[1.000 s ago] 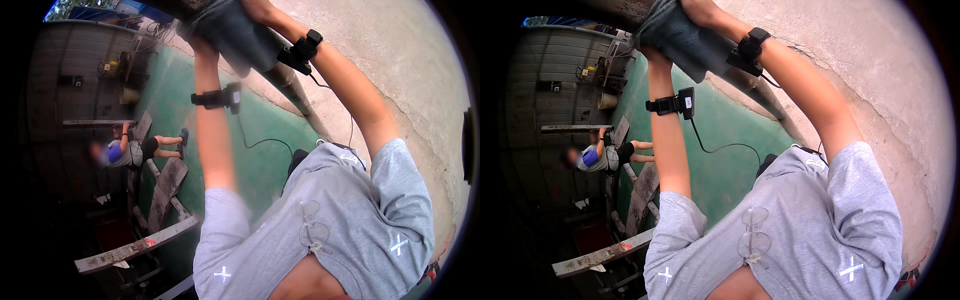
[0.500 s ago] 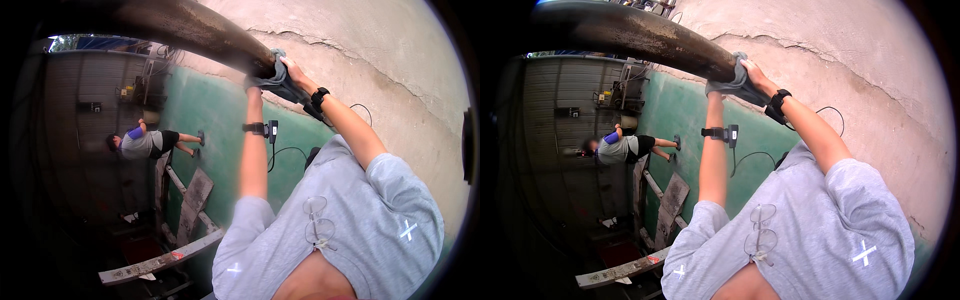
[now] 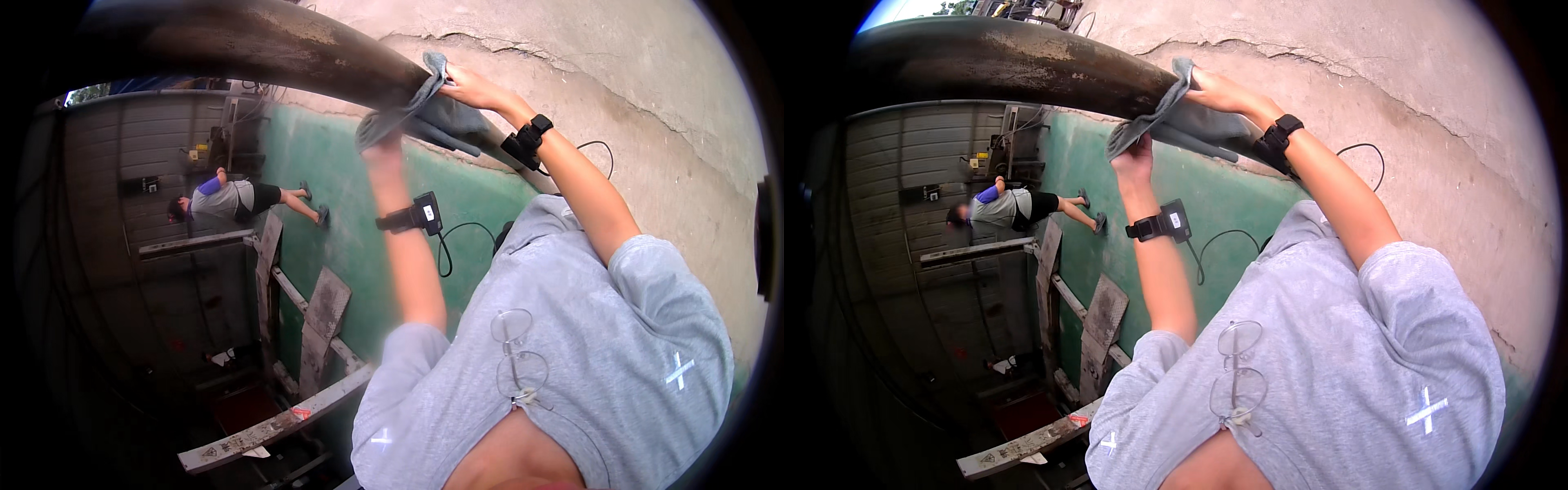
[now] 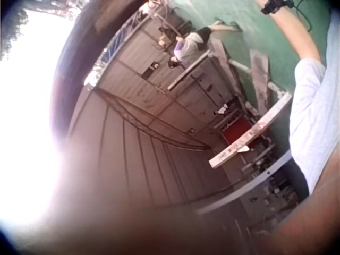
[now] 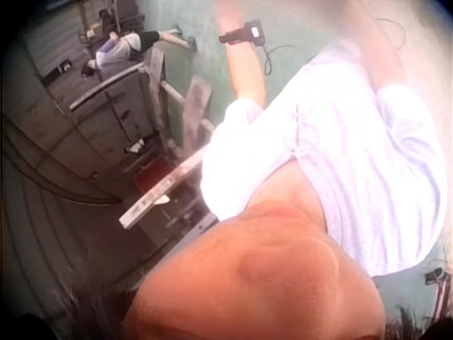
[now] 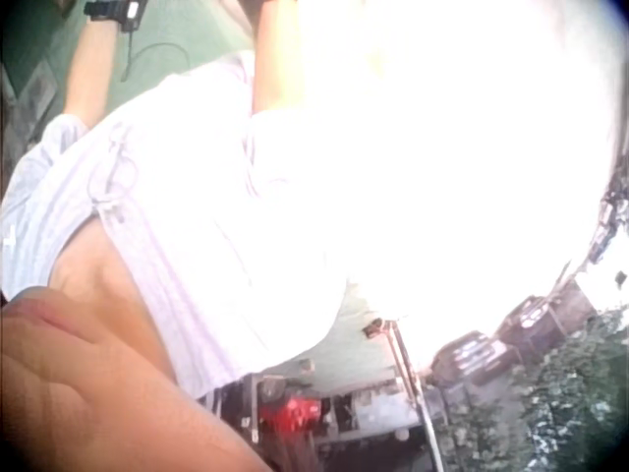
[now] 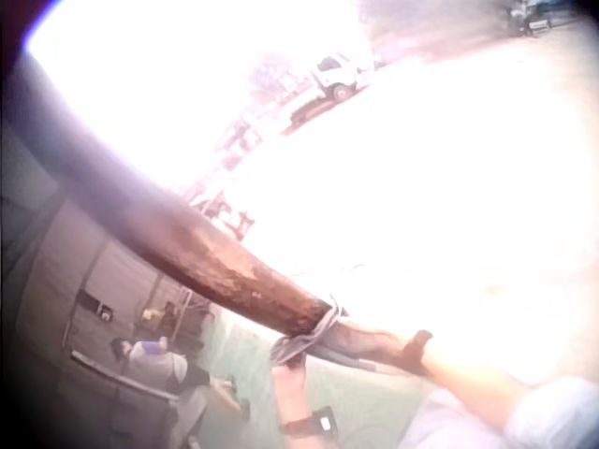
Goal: The person wipes a red metal pole and a vertical black pipe with a grey cloth. They then move to a white metal pillar and wipe its surface with the same cloth.
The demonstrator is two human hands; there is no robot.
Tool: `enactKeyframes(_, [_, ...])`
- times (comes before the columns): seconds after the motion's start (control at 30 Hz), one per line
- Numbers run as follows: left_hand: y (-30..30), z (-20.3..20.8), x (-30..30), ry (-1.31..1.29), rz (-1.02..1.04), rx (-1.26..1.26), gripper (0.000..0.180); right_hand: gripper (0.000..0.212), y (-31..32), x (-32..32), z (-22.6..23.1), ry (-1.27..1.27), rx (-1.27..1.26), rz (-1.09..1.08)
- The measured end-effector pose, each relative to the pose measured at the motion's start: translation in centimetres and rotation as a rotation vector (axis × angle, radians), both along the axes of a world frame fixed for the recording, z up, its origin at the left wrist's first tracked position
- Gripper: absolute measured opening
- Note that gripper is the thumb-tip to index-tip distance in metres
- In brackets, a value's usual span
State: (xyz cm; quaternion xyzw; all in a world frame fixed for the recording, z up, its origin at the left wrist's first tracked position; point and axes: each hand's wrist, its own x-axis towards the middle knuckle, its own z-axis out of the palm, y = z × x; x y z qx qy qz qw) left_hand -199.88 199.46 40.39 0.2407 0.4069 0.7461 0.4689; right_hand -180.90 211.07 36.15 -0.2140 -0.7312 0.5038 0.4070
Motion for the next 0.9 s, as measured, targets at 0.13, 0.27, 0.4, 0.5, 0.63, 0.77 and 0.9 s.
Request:
enactKeyframes(0.13, [-1.2, 6.0, -2.2, 0.013, 0.132, 0.065, 0.026, 0.031, 0.4, -1.1, 7.2, 0.079, 0.041, -0.174])
enactKeyframes(0.27, [-0.4, 13.3, 0.2, 0.260, 0.193, 0.337, 0.025, 0.045, 1.6, -2.6, 15.9, 0.284, 0.066, -0.248])
enactKeyframes(0.4, [2.9, 14.4, 1.8, 0.459, 0.246, 0.339, 0.029, 0.030, 1.4, -5.1, 19.2, 0.514, 0.144, -0.257])
enactKeyframes(0.5, [3.7, 12.9, 1.2, 0.481, 0.131, 0.394, 0.055, 0.022, 1.6, -8.2, 17.1, 0.314, 0.685, -0.490])
enactKeyframes(0.63, [7.2, 11.3, 2.9, 0.192, 0.137, 0.439, 0.057, 0.041, 3.8, -6.3, 13.9, 0.338, 0.444, -0.383])
enactKeyframes(0.77, [8.1, 9.6, 1.2, 0.377, 0.189, 0.437, 0.055, 0.052, 1.6, -5.6, 14.5, 0.431, 0.151, -0.273])
enactKeyframes(0.9, [7.8, 9.3, 1.9, 0.429, 0.233, 0.281, 0.054, 0.050, 2.3, -5.6, 11.8, 0.436, 0.136, -0.297])
